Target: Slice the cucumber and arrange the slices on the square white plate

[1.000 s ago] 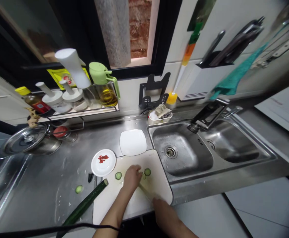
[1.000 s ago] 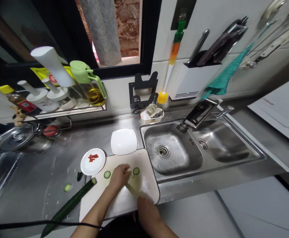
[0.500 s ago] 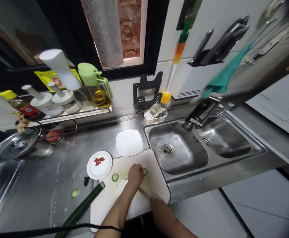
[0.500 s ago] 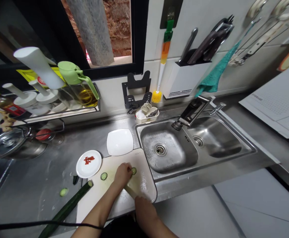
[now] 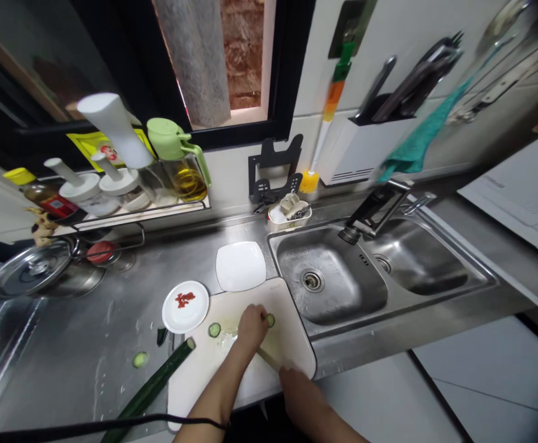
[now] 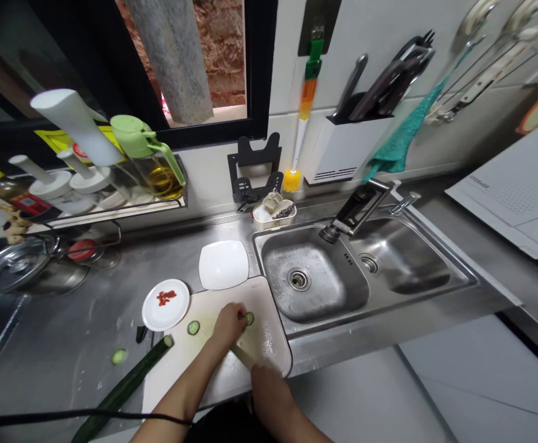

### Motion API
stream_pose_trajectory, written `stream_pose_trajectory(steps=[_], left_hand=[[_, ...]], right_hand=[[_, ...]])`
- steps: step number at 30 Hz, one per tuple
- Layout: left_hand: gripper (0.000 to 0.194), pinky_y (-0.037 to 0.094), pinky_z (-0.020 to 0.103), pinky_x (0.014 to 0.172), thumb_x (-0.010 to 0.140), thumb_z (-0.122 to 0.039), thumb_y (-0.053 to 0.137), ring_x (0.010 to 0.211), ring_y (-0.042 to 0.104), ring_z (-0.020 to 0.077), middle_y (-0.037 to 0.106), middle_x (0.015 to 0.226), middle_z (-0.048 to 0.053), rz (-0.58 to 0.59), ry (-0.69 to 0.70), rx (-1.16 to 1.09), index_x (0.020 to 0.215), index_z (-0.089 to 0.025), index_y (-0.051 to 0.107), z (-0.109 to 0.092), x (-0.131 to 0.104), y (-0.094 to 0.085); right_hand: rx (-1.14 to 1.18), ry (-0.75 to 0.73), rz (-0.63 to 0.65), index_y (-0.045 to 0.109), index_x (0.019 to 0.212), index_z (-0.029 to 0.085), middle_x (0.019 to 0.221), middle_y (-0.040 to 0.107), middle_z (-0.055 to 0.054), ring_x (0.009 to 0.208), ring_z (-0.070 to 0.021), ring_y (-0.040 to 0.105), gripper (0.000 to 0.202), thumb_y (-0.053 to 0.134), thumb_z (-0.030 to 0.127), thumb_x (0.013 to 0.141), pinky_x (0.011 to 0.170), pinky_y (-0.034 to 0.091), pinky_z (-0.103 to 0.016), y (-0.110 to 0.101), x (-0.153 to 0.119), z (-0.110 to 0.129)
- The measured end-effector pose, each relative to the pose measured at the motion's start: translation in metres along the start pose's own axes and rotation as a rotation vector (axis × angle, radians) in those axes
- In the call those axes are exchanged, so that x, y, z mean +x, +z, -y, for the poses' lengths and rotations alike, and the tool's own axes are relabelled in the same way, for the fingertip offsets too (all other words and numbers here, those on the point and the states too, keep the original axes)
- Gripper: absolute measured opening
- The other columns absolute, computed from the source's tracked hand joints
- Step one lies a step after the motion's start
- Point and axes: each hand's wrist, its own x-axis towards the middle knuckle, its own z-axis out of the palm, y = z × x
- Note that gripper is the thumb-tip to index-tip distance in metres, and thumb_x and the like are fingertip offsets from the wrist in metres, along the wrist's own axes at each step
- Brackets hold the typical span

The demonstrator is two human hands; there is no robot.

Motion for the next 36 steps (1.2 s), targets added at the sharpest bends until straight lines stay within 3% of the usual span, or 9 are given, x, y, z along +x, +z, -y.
stream_pose_trajectory(steps=[10,19,24,28,32,36], left_hand=[[0.013,0.036,0.023,0.066,0.077,-0.012,0.055,0.075,0.058,0.0135,0.067,0.079,0.001,0.010,-0.014,-0.045,0.081,-0.020,0.064,0.000,-0.002,0.000],[0.012,0.037,0.021,0.064,0.072,-0.011,0.056,0.070,0.058,0.0119,0.066,0.072,0.000,-0.046,-0.026,-0.190,0.075,-0.019,0.065,0.007,-0.001,0.003],[0.012,0.038,0.019,0.064,0.074,-0.014,0.054,0.068,0.058,0.0097,0.064,0.069,-0.003,-0.110,-0.050,-0.273,0.072,-0.019,0.064,0.028,-0.009,-0.008],[0.010,0.038,0.019,0.061,0.075,-0.019,0.055,0.062,0.056,0.0098,0.061,0.063,-0.004,-0.173,-0.153,-0.367,0.068,-0.019,0.062,0.053,-0.024,-0.016],[0.010,0.039,0.020,0.063,0.075,-0.021,0.057,0.066,0.059,0.0113,0.065,0.066,-0.003,-0.185,-0.248,-0.326,0.069,-0.019,0.064,0.073,-0.041,-0.014],[0.012,0.039,0.020,0.067,0.077,-0.020,0.056,0.072,0.062,0.0124,0.068,0.070,-0.002,-0.199,-0.302,-0.285,0.071,-0.020,0.066,0.079,-0.051,-0.010]], right_hand=[[0.000,-0.006,0.015,0.057,0.124,0.008,0.114,0.065,-0.018,0.105,-0.0263,0.062,0.051,0.034,-0.001,0.079,0.089,0.046,-0.036,-0.001,-0.002,0.001],[-0.030,0.018,0.017,0.058,0.122,0.013,0.114,0.066,-0.014,0.105,-0.0233,0.062,0.048,0.037,0.002,0.081,0.088,0.045,-0.030,-0.002,-0.002,0.000],[0.013,0.016,0.001,0.058,0.121,0.013,0.114,0.066,-0.014,0.104,-0.0227,0.062,0.046,0.036,0.003,0.082,0.087,0.045,-0.029,0.005,0.000,-0.004],[0.023,-0.007,-0.026,0.059,0.118,0.014,0.114,0.065,-0.014,0.105,-0.0226,0.060,0.045,0.035,0.003,0.082,0.089,0.044,-0.030,0.008,0.002,-0.009],[0.029,-0.006,-0.025,0.059,0.117,0.015,0.107,0.067,-0.013,0.100,-0.0208,0.062,0.046,0.034,-0.001,0.081,0.084,0.044,-0.028,0.001,0.002,-0.010],[0.008,0.006,0.013,0.053,0.125,0.016,0.103,0.068,-0.012,0.097,-0.0211,0.064,0.056,0.034,-0.005,0.078,0.078,0.046,-0.026,-0.011,-0.003,-0.006]])
